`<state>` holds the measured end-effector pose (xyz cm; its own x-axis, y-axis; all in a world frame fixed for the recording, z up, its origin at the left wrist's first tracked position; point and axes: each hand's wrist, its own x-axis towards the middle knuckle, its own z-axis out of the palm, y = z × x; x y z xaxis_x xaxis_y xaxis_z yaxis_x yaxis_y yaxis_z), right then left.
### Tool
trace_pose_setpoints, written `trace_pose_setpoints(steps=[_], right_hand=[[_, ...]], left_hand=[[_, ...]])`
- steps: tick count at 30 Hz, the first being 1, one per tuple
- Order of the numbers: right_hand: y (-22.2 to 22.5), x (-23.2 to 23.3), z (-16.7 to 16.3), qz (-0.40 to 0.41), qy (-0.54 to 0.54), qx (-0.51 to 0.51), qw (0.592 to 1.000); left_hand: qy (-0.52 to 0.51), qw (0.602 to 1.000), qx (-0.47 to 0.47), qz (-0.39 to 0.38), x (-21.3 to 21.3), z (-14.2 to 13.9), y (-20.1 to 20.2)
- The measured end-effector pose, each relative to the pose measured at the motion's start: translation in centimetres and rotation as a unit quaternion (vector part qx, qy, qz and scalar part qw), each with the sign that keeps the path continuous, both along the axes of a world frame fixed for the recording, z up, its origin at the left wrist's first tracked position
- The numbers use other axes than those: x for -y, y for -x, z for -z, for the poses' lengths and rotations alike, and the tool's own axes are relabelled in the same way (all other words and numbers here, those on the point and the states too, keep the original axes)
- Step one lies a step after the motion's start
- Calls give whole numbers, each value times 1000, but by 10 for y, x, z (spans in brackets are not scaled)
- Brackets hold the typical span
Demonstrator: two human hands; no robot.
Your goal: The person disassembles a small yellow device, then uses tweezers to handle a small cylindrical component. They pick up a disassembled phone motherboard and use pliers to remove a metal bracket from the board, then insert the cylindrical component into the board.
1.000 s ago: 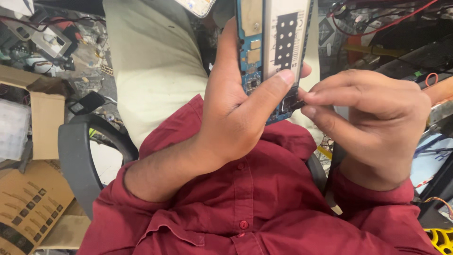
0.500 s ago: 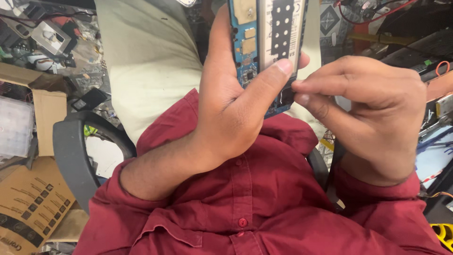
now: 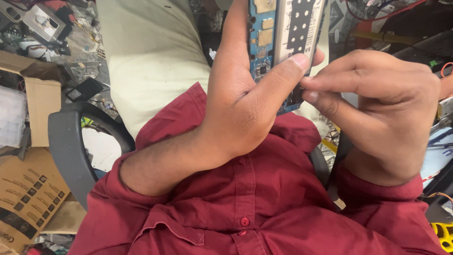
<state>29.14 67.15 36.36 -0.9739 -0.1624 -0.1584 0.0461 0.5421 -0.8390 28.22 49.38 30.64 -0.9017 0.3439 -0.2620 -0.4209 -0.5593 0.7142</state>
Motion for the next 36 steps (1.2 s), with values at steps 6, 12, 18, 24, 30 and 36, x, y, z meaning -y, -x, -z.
trace_pose_setpoints(steps=[6, 12, 18, 24, 30, 36], right_hand=[[1, -2, 1, -40, -20, -41, 998], [-8, -5, 7, 29, 32, 7, 999], [-12, -10, 14, 37, 50, 17, 998], [-12, -10, 9, 33, 35, 13, 999], [-12, -3, 11, 45, 51, 0, 998], [-16, -3, 17, 100, 140, 40, 984]], left_hand=[[13, 1000, 1, -1, 1, -1, 0], [108, 990, -87, 16, 5, -9, -3], [137, 984, -115, 13, 5, -10, -6], [99, 992, -82, 15, 5, -11, -5], [132, 985, -110, 12, 6, -14, -6], [152, 978, -144, -4, 6, -16, -6]])
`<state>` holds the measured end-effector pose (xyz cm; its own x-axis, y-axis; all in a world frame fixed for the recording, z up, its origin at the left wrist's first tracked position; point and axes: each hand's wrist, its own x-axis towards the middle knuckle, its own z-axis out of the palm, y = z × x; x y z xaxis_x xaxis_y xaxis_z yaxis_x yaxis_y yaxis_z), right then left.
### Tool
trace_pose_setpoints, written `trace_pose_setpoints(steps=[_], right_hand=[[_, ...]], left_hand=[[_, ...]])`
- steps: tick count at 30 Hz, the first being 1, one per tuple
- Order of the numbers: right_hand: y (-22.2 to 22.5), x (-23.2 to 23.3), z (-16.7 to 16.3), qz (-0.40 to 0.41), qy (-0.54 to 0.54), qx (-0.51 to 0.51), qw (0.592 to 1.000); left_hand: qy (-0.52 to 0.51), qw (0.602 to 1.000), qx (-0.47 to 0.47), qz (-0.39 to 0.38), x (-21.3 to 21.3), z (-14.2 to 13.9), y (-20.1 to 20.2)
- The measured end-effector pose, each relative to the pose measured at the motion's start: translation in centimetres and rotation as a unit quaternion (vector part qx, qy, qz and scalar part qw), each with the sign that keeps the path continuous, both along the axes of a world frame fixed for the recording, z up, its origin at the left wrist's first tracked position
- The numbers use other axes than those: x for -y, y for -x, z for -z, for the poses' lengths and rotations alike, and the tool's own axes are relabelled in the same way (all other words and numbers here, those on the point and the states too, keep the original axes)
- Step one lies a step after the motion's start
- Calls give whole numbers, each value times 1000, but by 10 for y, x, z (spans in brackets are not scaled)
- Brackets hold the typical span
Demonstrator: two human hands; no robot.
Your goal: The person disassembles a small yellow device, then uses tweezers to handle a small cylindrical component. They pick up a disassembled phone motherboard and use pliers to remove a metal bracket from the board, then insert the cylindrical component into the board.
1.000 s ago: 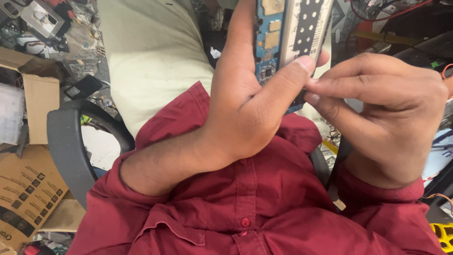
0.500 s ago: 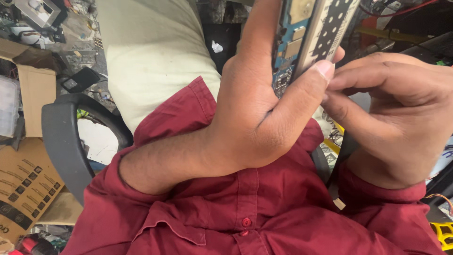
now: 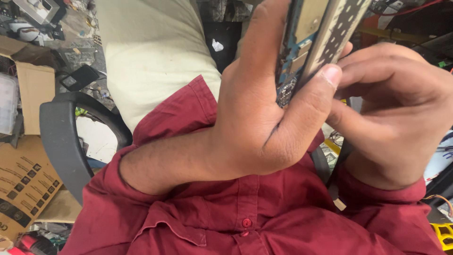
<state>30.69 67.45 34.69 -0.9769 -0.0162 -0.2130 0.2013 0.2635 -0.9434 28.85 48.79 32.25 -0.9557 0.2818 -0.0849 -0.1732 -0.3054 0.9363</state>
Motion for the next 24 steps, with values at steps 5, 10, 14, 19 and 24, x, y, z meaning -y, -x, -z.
trace_pose_setpoints(steps=[5, 10, 14, 19, 24], right_hand=[[5, -12, 12, -4, 193, 50, 980], [6, -21, 24, -7, 304, 92, 948], [3, -22, 23, -23, 324, 84, 942], [-1, -17, 19, 37, 348, 107, 931], [-5, -15, 18, 33, 340, 104, 934]], left_hand=[[-12, 999, 26, 19, 4, -7, 4], [-52, 996, 54, 37, 7, -11, 10], [-151, 984, 94, 28, 6, -9, 10], [-187, 974, 130, -17, 5, -8, 7], [-161, 978, 128, -28, 7, -8, 8]])
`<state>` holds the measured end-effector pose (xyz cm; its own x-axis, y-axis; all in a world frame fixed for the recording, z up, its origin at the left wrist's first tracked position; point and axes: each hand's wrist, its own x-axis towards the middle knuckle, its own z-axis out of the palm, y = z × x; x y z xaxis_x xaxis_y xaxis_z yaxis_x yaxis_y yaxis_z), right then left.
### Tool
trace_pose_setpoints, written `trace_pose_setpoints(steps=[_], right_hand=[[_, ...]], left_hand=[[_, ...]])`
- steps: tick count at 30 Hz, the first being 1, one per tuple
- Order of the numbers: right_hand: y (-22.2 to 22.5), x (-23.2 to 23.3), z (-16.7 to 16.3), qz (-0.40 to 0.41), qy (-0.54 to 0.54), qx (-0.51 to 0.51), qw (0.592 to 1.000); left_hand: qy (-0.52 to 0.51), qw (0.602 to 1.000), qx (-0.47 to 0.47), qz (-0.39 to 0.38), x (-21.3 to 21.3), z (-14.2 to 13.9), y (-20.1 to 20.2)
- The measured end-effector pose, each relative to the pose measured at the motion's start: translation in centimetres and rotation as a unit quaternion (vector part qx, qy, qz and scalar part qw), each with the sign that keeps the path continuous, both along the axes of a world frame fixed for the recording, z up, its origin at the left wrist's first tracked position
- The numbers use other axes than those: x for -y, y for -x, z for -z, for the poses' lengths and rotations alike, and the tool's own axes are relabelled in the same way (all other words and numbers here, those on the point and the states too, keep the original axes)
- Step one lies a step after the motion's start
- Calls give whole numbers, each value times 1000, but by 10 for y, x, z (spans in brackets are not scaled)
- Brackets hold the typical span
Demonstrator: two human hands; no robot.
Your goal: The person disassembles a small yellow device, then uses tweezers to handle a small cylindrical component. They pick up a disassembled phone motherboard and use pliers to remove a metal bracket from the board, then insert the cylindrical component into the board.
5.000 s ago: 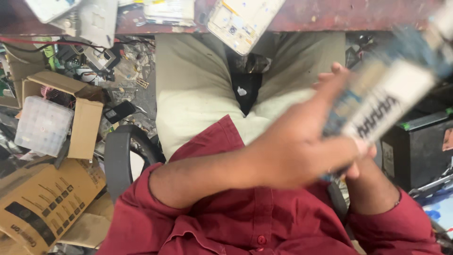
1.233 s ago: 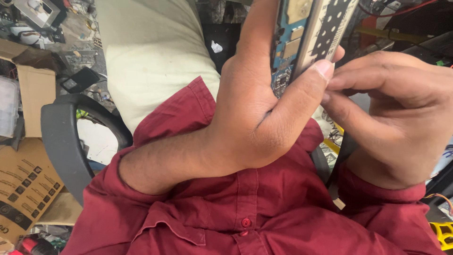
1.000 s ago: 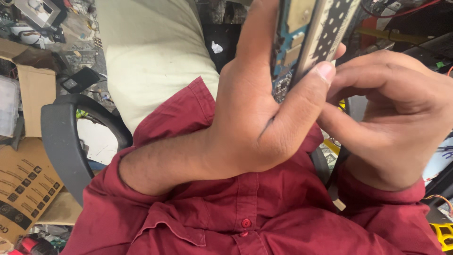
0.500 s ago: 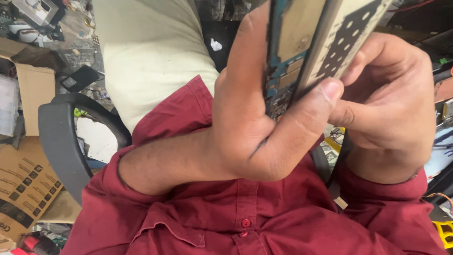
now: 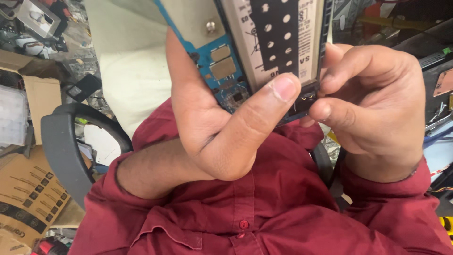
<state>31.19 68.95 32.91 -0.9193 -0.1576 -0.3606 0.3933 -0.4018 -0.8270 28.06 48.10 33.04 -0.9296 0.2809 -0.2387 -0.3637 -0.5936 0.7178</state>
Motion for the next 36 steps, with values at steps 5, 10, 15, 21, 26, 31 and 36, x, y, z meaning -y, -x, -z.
trace_pose_setpoints(steps=[5, 10, 15, 21, 26, 31, 36], right_hand=[[5, 1, 3, 16, 108, 70, 992], [6, 1, 3, -11, 72, 57, 996], [0, -4, 5, -8, 41, 26, 999], [-8, -14, 12, 3, -14, 4, 1000], [-11, -14, 16, -3, 9, -21, 1000], [-8, -7, 14, -12, 74, -18, 997], [3, -6, 14, -9, 104, 70, 992]], left_hand=[[16, 999, -30, 19, 4, -4, 2], [95, 991, -74, 57, 10, -5, 7], [127, 987, -67, 71, 10, -6, 7], [91, 992, -66, 59, 9, -4, 5], [62, 994, -68, 51, 6, -3, 2], [24, 999, 1, 28, 2, -5, 1], [-6, 998, 55, 13, -2, -3, 5]])
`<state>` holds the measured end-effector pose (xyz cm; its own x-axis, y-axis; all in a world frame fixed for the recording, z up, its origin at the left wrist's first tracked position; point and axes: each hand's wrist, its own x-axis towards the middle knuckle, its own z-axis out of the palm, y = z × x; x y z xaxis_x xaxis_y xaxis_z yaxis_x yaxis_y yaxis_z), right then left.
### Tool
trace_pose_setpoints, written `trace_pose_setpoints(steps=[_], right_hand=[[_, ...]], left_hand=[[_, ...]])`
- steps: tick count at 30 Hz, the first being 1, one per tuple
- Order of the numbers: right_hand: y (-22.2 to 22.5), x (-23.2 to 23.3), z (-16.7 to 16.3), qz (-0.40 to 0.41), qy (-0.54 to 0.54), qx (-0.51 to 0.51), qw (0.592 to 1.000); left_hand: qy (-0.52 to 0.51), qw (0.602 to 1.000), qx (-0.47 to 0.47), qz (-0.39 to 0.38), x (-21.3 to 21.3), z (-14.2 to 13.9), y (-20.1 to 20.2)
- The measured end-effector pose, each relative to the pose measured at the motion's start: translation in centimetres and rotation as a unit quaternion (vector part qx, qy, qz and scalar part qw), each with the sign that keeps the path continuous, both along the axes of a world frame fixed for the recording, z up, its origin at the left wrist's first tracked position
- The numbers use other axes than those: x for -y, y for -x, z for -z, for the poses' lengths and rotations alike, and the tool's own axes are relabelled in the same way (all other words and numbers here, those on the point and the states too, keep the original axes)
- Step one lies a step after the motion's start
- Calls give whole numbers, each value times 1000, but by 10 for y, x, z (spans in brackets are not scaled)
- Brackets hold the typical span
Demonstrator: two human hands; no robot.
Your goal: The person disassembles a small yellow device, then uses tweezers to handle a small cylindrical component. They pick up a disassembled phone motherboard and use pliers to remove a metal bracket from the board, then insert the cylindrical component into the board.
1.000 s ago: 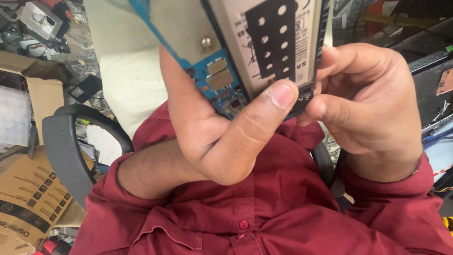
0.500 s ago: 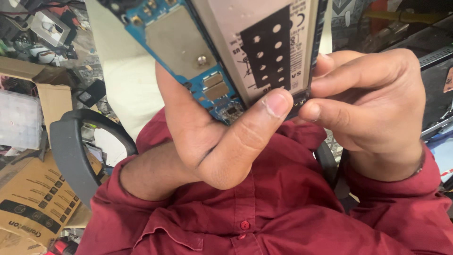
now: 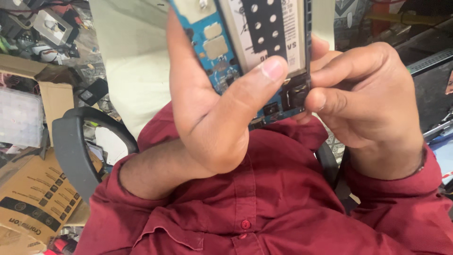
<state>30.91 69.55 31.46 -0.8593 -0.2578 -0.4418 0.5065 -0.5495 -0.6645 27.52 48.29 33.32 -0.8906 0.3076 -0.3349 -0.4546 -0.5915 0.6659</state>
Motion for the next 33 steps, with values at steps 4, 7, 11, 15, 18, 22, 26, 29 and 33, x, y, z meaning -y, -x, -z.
trace_pose_setpoints(steps=[4, 7, 11, 15, 18, 22, 26, 29, 33], right_hand=[[-2, -3, 1, 9, 21, 10, 1000], [-5, -6, 4, -2, 9, -8, 1000], [-10, -6, 4, 5, -15, -24, 1000], [-7, -2, 1, 36, -35, 0, 999], [-1, 2, -3, 51, -71, 3, 996], [3, 9, -9, 16, -133, -80, 988], [0, 13, -8, -34, -369, -220, 903], [-4, 9, -4, -37, -440, -277, 854], [-11, 3, 3, 49, -353, -233, 905]], left_hand=[[-28, 1000, 5, -6, 0, 2, 1], [-24, 1000, -4, -5, 0, 3, -1], [-17, 1000, 0, -18, -3, 4, -3], [-6, 1000, 2, -30, -5, 4, -2], [6, 999, -10, -35, -6, 4, 0], [19, 998, -28, -49, -8, 5, 2], [27, 998, -29, -49, -8, 7, 0], [12, 998, -23, -54, -9, 10, -1], [-6, 998, -36, -60, -7, 13, -3]])
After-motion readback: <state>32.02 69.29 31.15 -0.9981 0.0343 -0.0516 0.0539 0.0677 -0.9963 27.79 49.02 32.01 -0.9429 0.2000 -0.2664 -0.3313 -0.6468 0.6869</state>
